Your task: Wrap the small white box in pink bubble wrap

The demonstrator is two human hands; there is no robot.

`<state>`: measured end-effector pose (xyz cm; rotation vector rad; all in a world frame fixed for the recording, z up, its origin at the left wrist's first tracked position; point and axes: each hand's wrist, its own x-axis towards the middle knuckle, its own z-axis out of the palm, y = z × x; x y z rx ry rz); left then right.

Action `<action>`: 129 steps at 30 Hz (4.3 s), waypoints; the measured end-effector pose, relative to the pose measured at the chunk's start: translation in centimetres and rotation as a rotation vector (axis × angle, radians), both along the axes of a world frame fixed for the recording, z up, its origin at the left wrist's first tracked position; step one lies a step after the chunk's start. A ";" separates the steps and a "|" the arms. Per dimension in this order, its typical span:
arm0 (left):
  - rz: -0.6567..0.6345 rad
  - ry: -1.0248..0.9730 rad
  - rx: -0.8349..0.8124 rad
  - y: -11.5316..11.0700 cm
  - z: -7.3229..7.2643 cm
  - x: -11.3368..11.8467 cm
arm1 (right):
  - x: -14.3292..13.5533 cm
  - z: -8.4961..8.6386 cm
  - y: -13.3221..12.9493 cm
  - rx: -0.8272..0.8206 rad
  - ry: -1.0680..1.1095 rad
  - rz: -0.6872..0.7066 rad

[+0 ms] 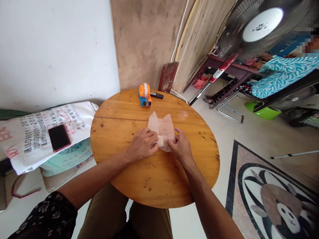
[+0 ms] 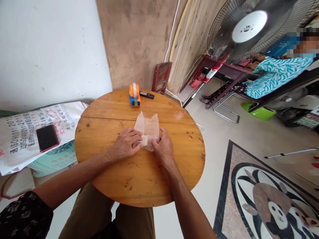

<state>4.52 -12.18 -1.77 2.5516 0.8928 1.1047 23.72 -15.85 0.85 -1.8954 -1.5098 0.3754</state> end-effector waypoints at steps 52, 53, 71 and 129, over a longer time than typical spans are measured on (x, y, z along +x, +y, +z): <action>0.094 0.151 -0.533 1.2 3.7 0.4 | 2.6 3.2 3.1 0.013 0.179 0.444; 0.072 0.144 -0.523 1.4 3.6 0.3 | 2.9 3.2 4.0 0.049 0.105 0.433; -0.041 -0.006 -0.533 1.0 2.5 1.1 | 3.0 3.3 7.9 0.281 -0.566 0.607; -0.139 -0.018 -0.225 0.9 1.0 1.3 | 1.1 1.8 13.8 -0.418 0.463 0.396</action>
